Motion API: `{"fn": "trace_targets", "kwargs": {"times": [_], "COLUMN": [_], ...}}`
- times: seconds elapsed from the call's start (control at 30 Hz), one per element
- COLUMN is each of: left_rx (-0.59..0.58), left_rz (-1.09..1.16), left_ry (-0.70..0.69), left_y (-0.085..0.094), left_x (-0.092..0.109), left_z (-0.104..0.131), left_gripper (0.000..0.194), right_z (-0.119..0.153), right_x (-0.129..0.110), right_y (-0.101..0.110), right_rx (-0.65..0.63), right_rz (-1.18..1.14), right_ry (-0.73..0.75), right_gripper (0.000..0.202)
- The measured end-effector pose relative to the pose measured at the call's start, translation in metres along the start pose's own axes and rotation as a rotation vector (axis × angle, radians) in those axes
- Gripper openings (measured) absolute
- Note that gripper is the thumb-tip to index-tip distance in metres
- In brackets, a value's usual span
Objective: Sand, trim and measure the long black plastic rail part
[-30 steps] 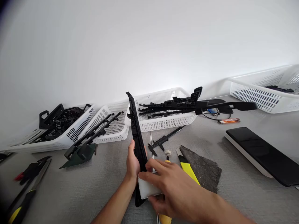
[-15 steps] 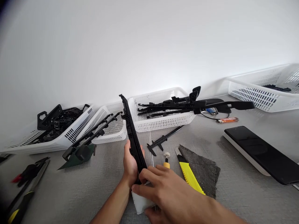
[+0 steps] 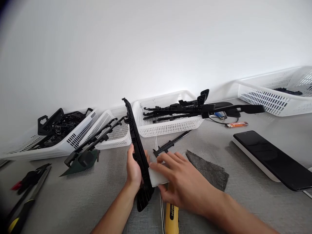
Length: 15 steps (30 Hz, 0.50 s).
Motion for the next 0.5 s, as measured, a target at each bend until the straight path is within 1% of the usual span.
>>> {"fn": "trace_targets", "kwargs": {"times": [0.07,0.13,0.23,0.3,0.4,0.43,0.5], "left_rx": [-0.027,-0.062,-0.067,-0.070,-0.108,-0.119,-0.117], "left_rz": [0.009,0.007,0.016,0.033,0.037,0.030,0.019], "left_ry": [0.001,0.011,0.002,-0.012,-0.021,-0.017,-0.014], "left_y": [-0.002,-0.003,-0.003,-0.003,-0.004,-0.004,-0.003], "left_x": [0.001,0.000,-0.002,-0.002,-0.004,-0.004,-0.005], "left_z": [0.002,0.003,0.003,0.003,0.004,0.004,0.004], "left_gripper": [0.056,0.057,0.058,0.058,0.056,0.055,0.053], "right_z": [0.000,0.000,0.003,0.005,0.007,0.008,0.008], "right_x": [0.005,0.005,-0.001,-0.008,-0.013,-0.011,-0.004], "right_y": [0.006,0.010,0.009,0.002,-0.009,-0.012,-0.015], "right_rx": [0.054,0.057,0.015,-0.062,-0.165,-0.171,-0.125], "right_rz": [-0.020,-0.122,-0.297,-0.353,-0.331,-0.306,-0.262], "right_ry": [-0.040,-0.109,-0.222,-0.238,-0.232,-0.253,-0.305], "right_gripper": [0.051,0.042,0.038,0.035,0.028,0.025,0.021]}}
Point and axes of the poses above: each hand's wrist, its own z-axis away from the middle knuckle, its own y-axis out of the back of the hand, x = y × z, the point moved 5 cm from there along -z, towards the middle knuckle, and after that the axes turned 15 degrees about x, right-handed, at the moved point
